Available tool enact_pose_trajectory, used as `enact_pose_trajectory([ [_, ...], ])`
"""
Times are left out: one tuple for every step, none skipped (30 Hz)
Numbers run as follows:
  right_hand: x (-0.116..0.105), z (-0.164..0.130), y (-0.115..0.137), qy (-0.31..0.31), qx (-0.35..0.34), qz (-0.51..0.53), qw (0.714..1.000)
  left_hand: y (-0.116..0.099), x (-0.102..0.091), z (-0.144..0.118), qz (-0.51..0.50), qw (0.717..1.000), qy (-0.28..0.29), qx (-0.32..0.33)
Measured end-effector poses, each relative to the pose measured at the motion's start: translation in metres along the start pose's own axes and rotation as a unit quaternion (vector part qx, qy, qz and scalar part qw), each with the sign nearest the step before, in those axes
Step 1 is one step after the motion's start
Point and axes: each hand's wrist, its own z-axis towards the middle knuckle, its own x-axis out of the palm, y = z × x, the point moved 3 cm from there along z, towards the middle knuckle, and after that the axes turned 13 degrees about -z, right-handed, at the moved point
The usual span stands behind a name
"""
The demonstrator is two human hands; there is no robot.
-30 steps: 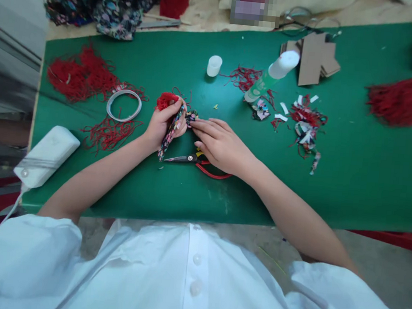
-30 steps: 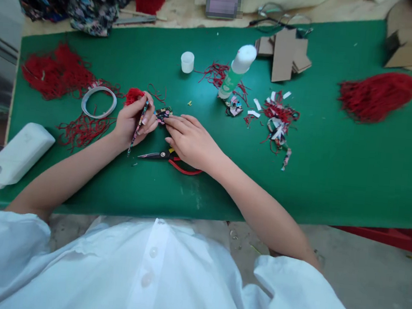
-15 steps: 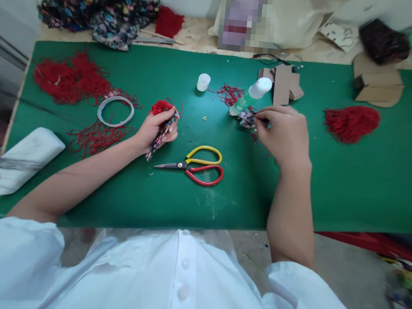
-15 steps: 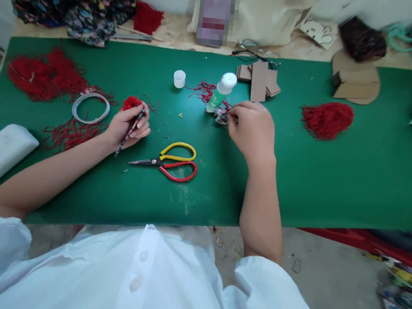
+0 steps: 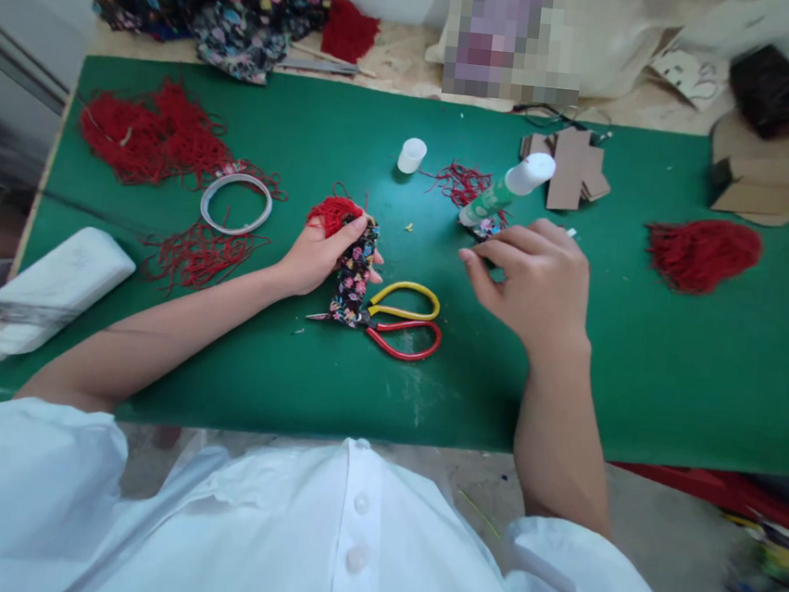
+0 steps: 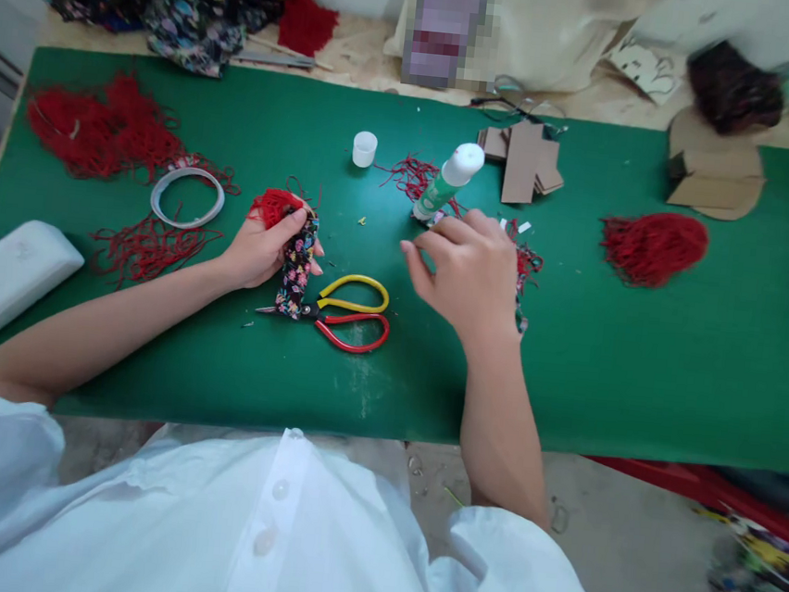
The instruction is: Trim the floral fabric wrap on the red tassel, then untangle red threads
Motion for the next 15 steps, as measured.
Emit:
enact_pose_trajectory([
  [-0.003,0.0,0.009,-0.015,-0.038,0.029,0.999,0.001,-0.001,0.0,0.001,1.0,-0.001,0.002],
  [-0.004,0.0,0.02,-0.015,-0.085,0.06,0.994,0.001,-0.001,0.0,0.002,1.0,-0.003,0.004],
  [-0.005,-0.001,0.032,0.012,-0.153,0.088,0.984,0.001,-0.001,0.0,0.002,1.0,-0.006,0.004],
  [-0.005,-0.003,0.044,0.034,-0.207,0.109,0.972,0.001,0.0,0.0,-0.001,1.0,-0.011,0.005],
  [-0.005,-0.005,0.055,0.066,-0.236,0.108,0.963,0.0,0.0,-0.001,-0.004,1.0,-0.017,0.007],
  [-0.005,-0.006,0.063,0.089,-0.245,0.099,0.96,-0.001,0.001,-0.001,-0.008,1.0,-0.023,0.009],
  [-0.006,-0.008,0.071,0.106,-0.244,0.092,0.96,-0.003,0.002,-0.001,-0.012,0.999,-0.03,0.009],
  [-0.006,-0.009,0.076,0.124,-0.24,0.083,0.959,-0.004,0.002,-0.001,-0.014,0.999,-0.037,0.006],
  [-0.007,-0.01,0.08,0.135,-0.233,0.074,0.96,-0.005,0.003,-0.001,-0.016,0.999,-0.046,-0.002],
  [-0.008,-0.011,0.083,0.144,-0.225,0.066,0.961,-0.006,0.003,-0.001,-0.018,0.998,-0.054,-0.011],
  [-0.008,-0.011,0.084,0.153,-0.217,0.059,0.962,-0.007,0.002,0.0,-0.021,0.998,-0.062,-0.019],
  [-0.008,-0.011,0.083,0.16,-0.208,0.055,0.963,-0.008,0.001,0.0,-0.027,0.997,-0.069,-0.024],
  [-0.007,-0.011,0.081,0.168,-0.202,0.055,0.963,-0.009,-0.001,0.001,-0.036,0.996,-0.074,-0.026],
  [-0.006,-0.01,0.078,0.176,-0.197,0.06,0.963,-0.009,-0.003,0.002,-0.047,0.996,-0.075,-0.028],
  [-0.005,-0.01,0.074,0.186,-0.194,0.071,0.961,-0.009,-0.005,0.004,-0.061,0.995,-0.072,-0.03],
])
